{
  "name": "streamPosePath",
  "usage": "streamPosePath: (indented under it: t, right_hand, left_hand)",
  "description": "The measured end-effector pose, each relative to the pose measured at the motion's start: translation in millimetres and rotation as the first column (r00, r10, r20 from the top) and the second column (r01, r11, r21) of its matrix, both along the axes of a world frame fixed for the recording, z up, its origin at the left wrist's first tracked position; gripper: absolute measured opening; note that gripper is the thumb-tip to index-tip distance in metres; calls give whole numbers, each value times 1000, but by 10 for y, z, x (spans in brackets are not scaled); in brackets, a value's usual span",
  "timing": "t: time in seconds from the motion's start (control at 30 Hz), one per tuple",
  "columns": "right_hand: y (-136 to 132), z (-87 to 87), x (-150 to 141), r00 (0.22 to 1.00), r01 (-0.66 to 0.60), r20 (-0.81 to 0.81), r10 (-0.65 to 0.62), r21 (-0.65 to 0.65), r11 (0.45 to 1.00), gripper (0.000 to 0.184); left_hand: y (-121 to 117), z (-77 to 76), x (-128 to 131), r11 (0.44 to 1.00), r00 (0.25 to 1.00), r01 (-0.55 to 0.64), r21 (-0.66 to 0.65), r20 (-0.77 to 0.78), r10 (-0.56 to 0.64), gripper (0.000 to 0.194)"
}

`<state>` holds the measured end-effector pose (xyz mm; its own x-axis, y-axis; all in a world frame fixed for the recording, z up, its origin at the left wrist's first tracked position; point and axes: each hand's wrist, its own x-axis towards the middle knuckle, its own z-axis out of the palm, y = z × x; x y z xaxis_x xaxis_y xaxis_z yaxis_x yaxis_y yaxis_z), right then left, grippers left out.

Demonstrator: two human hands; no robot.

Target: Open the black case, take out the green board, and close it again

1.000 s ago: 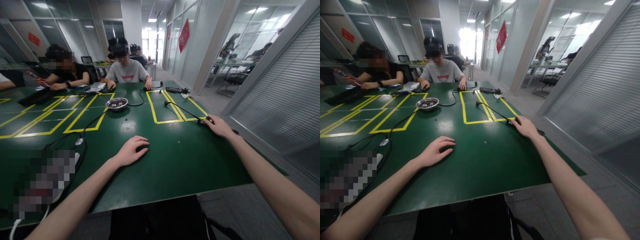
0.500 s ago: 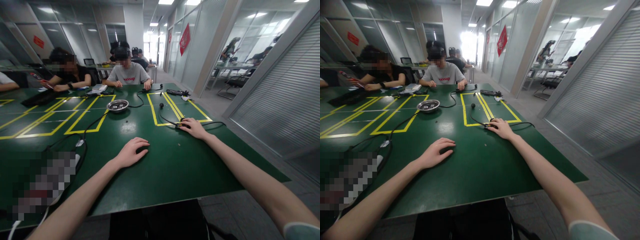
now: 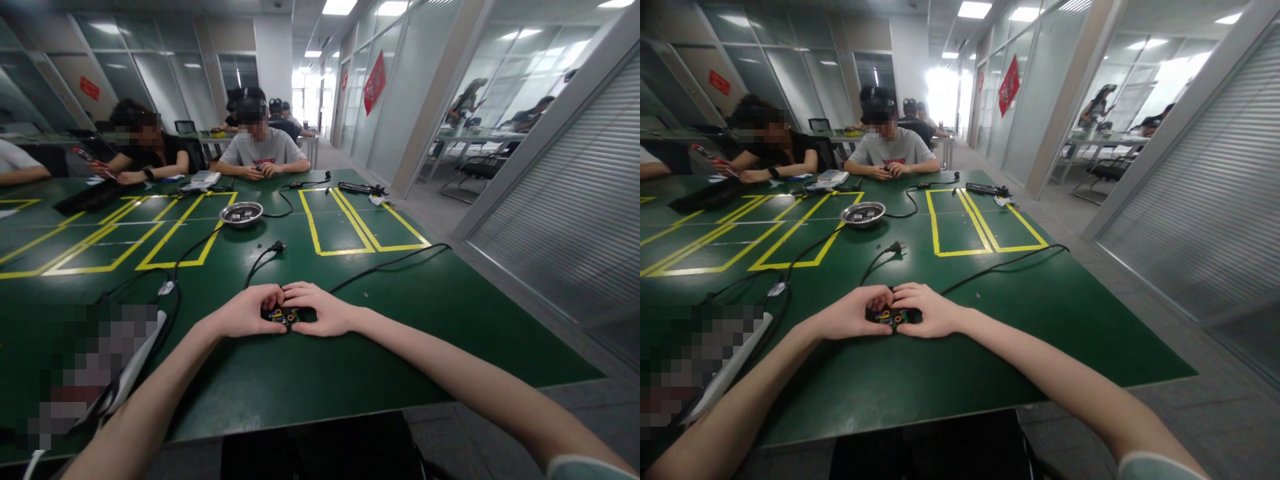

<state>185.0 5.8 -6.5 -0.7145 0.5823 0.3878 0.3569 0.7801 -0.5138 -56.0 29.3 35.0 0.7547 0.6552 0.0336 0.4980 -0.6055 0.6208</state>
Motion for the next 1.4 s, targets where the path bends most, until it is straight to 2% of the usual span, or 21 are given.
streamPosePath:
  t: [0.07,0.13,0.23,0.3,0.4,0.5,0.6,0.73,0.9,1.1,1.27,1.4]
  right_hand:
    - [-39,17,153,998,-4,-61,5,12,1000,46]
    - [-69,33,296,995,65,-82,-61,47,997,46]
    - [-90,35,400,983,175,-68,-172,42,984,33]
    - [-87,18,388,975,222,-29,-222,-3,975,21]
    - [-73,-18,324,959,284,17,-283,-40,958,18]
    - [-62,-46,288,954,299,15,-298,-54,953,16]
    - [-54,-57,282,951,307,0,-308,-83,948,17]
    - [-49,-63,246,946,324,-1,-325,-80,943,23]
    - [-56,-65,214,918,395,20,-395,8,919,33]
    - [-180,25,141,923,384,-15,-384,0,923,63]
    - [-257,57,-9,919,393,47,-391,-40,919,42]
    - [-146,25,78,887,461,-1,-462,-51,886,31]
  left_hand:
    - [-27,16,17,995,1000,8,-97,27,-5,31]
    - [-46,28,47,984,998,-5,-180,66,17,31]
    - [-40,37,70,956,983,-47,-291,155,95,33]
    - [-16,36,58,947,967,-81,-312,205,150,35]
    - [23,23,21,967,963,-132,-216,203,177,33]
    - [37,1,-5,991,980,-126,-49,149,132,28]
    - [35,-37,-5,991,988,-107,84,120,97,22]
    - [60,-129,9,979,990,-76,188,128,53,20]
    - [128,-239,11,970,987,-67,235,156,31,18]
    - [178,-220,-64,969,995,-46,243,100,23,28]
    - [151,-191,-82,969,999,-34,245,47,23,61]
    - [132,-231,-16,960,998,-52,275,50,40,65]
